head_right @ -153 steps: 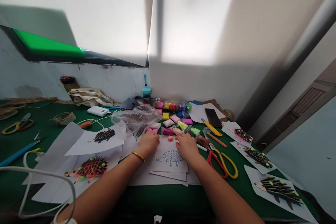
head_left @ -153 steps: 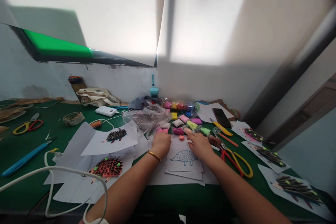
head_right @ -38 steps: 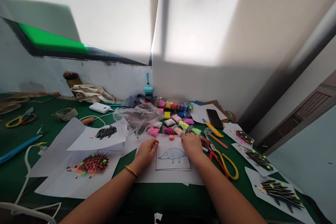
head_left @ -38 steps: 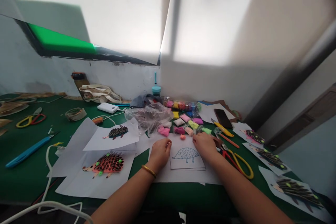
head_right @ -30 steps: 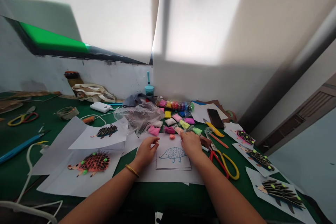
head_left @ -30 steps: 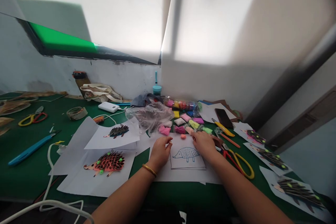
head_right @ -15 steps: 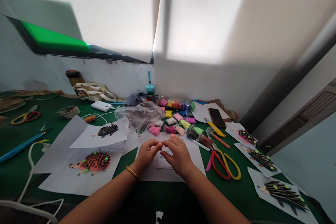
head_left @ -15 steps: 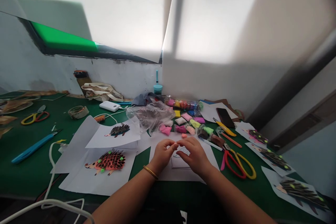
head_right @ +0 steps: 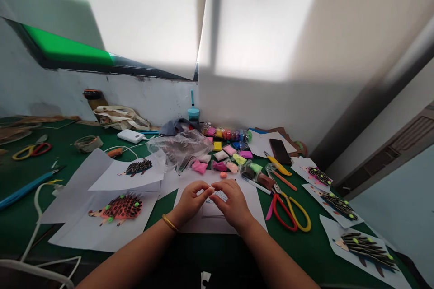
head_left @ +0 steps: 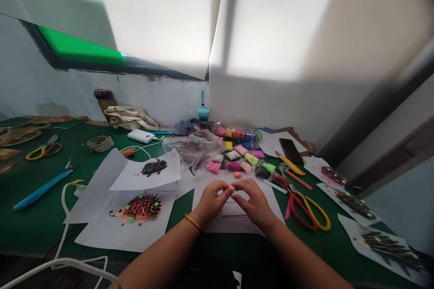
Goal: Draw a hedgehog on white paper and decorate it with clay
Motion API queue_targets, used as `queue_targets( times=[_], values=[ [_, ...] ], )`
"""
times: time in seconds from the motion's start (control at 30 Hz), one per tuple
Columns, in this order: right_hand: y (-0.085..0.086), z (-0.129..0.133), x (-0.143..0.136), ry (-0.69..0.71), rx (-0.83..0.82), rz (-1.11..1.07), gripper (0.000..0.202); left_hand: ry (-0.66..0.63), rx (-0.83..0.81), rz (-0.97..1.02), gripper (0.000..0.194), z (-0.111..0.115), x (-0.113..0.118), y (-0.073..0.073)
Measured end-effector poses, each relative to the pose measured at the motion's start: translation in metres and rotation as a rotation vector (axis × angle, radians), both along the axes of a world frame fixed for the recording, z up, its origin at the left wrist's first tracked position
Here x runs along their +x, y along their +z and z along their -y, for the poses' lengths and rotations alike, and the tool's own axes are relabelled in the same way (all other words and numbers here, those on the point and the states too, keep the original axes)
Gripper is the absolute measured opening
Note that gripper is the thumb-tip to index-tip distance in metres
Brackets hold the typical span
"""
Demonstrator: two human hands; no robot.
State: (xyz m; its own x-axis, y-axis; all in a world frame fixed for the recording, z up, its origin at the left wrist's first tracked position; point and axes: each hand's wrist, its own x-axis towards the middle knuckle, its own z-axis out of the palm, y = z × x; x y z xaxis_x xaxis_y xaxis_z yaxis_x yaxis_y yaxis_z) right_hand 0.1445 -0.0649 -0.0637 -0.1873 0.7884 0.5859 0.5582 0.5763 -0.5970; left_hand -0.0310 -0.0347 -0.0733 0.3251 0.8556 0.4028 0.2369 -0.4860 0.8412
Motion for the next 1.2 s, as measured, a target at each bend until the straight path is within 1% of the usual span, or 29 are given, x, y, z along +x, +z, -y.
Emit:
queue_targets(
  times=[0.13,0.33,0.5,0.73,0.87,0.97,1.03,1.1,1.2],
  values=[
    [-0.004,0.002,0.0,-0.002,-0.052,-0.085,0.012,-0.003,0.074,-0.08,0.028,0.001,0.001,-0.004],
    [-0.01,0.004,0.001,-0.007,-0.042,-0.166,0.012,0.001,0.148,-0.16,0.028,0.003,0.002,-0.003],
    [-0.011,0.005,0.002,0.007,-0.025,-0.149,0.012,0.025,0.205,-0.197,0.028,0.005,0.002,-0.001],
    [-0.015,0.005,0.002,-0.04,0.0,-0.121,0.015,0.032,0.266,-0.253,0.026,0.009,0.003,0.002],
    [-0.018,0.005,0.003,-0.054,-0.003,-0.115,0.015,0.044,0.278,-0.226,0.019,0.008,0.002,-0.001],
    [-0.02,0.005,0.004,-0.055,0.002,-0.086,0.014,0.045,0.293,-0.189,0.024,0.006,0.002,-0.004],
    [-0.021,0.005,0.004,-0.051,0.01,-0.068,0.013,0.049,0.312,-0.176,0.018,0.006,0.002,-0.005],
    [-0.02,0.006,0.004,-0.049,0.027,-0.061,0.014,0.067,0.329,-0.151,0.014,0.006,0.002,-0.004],
    [-0.019,0.008,0.005,-0.062,0.042,-0.044,0.017,0.097,0.313,-0.123,0.014,0.006,0.002,0.001]
  ],
)
